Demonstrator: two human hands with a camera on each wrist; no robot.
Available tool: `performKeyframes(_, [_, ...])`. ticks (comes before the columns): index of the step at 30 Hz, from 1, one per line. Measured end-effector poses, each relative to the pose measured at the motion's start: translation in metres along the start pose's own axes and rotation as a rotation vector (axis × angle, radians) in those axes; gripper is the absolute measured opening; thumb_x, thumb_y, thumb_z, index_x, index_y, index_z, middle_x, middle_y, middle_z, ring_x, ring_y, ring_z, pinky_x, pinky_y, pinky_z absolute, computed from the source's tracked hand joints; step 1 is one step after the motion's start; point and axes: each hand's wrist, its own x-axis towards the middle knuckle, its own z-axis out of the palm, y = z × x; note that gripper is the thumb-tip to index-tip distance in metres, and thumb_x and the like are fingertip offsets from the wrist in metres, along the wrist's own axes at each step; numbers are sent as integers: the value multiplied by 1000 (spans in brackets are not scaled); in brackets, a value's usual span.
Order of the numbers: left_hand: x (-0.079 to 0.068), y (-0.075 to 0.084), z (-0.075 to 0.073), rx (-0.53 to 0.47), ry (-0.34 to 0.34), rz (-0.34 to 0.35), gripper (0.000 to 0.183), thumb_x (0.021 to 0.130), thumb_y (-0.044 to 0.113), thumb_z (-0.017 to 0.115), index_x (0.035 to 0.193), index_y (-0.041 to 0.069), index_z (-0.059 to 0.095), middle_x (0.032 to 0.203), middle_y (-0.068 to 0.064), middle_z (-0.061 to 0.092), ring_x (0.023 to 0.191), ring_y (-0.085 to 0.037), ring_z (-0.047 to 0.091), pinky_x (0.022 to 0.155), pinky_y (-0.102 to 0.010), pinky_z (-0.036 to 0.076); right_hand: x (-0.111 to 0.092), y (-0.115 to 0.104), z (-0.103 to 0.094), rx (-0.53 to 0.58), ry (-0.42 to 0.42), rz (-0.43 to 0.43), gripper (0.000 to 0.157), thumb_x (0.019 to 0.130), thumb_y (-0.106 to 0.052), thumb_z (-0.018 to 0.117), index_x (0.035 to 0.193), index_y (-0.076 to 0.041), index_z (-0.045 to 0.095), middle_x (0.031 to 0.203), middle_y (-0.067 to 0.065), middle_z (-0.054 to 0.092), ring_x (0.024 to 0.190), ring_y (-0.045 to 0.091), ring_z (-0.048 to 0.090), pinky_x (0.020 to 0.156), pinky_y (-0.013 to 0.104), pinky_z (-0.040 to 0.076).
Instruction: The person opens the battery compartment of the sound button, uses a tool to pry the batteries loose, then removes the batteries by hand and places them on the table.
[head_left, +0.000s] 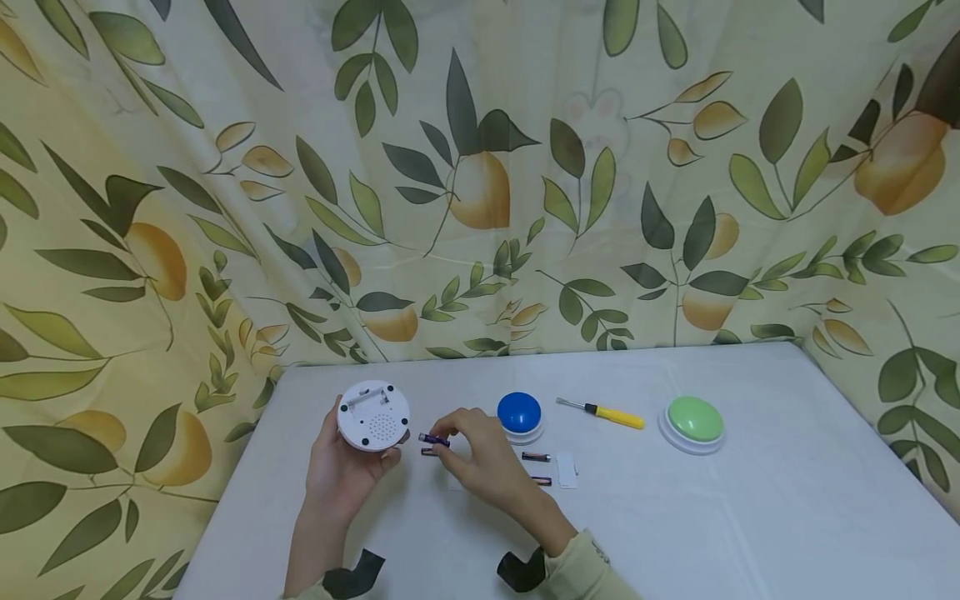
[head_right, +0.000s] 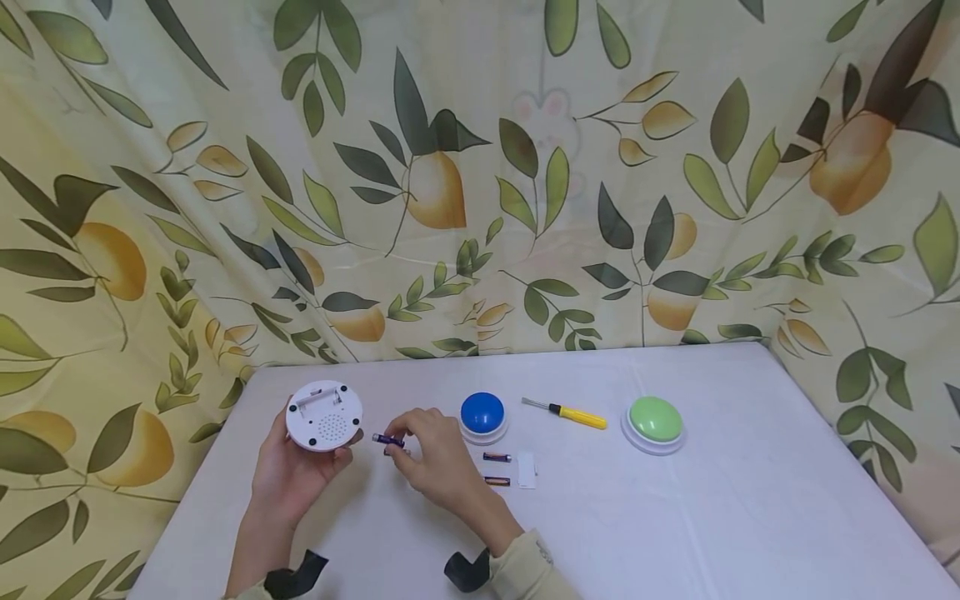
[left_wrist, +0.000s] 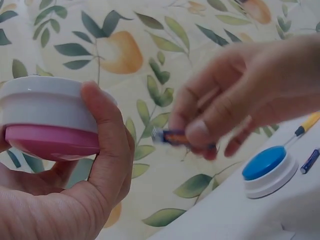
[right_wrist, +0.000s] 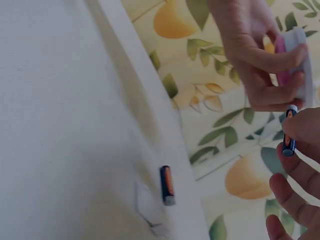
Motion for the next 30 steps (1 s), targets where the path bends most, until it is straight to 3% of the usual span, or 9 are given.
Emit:
performKeyframes(7, [-1, 2, -2, 10, 24, 0, 58, 108, 64, 27, 155, 29, 25, 139, -8, 49, 109, -28, 68, 77, -25, 56, -2, 11, 18, -107, -36, 32, 19, 94, -18, 78, 113, -19, 73, 106, -7, 76, 106, 12, 61, 97, 41, 44])
performKeyframes(16, [1, -1, -5, -25, 15, -14, 57, 109, 63, 27, 155, 29, 23, 140, -10, 48, 109, -29, 67, 78, -25, 56, -5, 17, 39, -252, -85, 131, 16, 89, -18, 82, 103, -20, 77, 93, -9, 75, 98, 15, 60, 100, 56, 35])
performKeyframes(22, [3, -3, -5, -24, 35, -19, 58, 108, 63, 28, 156, 30, 22, 143, -12, 43, 112, -31, 66, 78, -25, 56, -6, 18, 47, -358, -104, 135, 13, 87, -22, 85, 97, -24, 77, 91, -11, 75, 94, 13, 59, 99, 54, 38])
performKeyframes(30, [2, -4, -4, -5, 46, -22, 59, 108, 64, 26, 157, 30, 21, 144, -11, 43, 116, -32, 64, 78, -25, 56, -10, 19, 53, -419, -112, 125, 12, 88, -23, 84, 97, -25, 75, 89, -11, 71, 96, 14, 56, 97, 50, 37])
